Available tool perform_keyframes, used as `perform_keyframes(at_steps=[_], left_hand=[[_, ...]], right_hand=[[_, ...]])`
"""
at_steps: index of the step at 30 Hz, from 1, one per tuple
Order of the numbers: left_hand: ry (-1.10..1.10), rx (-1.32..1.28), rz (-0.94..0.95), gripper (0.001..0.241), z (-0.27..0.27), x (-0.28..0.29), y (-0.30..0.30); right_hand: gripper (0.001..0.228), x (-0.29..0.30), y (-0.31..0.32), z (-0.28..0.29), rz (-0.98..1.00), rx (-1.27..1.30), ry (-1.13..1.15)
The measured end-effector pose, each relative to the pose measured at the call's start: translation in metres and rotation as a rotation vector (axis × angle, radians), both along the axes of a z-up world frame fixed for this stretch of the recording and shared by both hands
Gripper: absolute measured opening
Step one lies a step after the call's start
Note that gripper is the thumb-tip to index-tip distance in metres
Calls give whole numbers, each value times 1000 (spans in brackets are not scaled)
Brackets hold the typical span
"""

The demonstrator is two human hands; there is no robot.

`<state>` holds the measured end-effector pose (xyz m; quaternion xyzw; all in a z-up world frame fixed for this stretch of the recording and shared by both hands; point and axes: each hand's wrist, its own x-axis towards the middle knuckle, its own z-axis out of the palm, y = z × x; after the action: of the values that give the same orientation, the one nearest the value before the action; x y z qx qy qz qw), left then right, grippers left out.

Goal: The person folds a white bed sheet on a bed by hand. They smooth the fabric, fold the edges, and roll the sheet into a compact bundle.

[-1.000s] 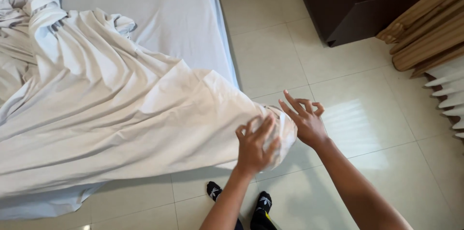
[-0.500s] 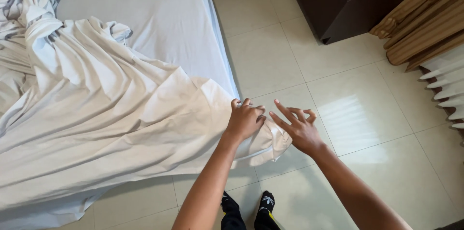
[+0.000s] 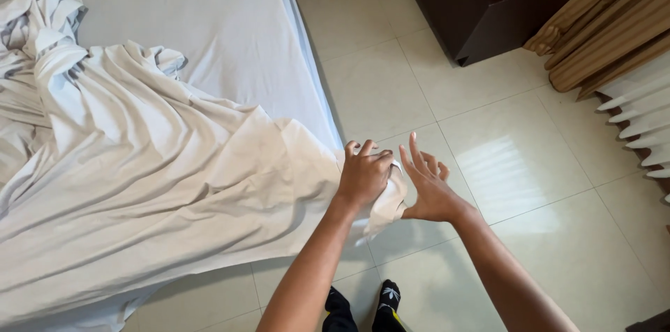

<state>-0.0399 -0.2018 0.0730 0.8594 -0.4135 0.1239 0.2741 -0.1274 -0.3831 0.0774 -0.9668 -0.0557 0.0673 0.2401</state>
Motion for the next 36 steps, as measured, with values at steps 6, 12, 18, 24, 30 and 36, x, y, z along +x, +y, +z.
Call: perform_keyframes(at_steps=[6, 12, 18, 24, 30, 36], left_hand=[[-5, 79, -23, 11, -5, 6, -3], [-11, 5, -64, 8, -5, -7, -17], [-105, 185, -3, 12, -38, 12, -17], [-50, 308, 148, 17, -78, 65, 17], [15, 330, 254, 34, -49, 72, 44], [25, 267, 197, 25, -53, 51, 10]], right_hand=[[148, 5, -12, 13, -83, -8, 204], [21, -3, 15, -25, -240, -102, -137], [23, -11, 15, -19, -245, -202, -374], [31, -26, -19, -66, -255, -335, -394], [35, -36, -31, -68, -408, -364, -15], [66, -3, 13, -41, -352, -192, -305]])
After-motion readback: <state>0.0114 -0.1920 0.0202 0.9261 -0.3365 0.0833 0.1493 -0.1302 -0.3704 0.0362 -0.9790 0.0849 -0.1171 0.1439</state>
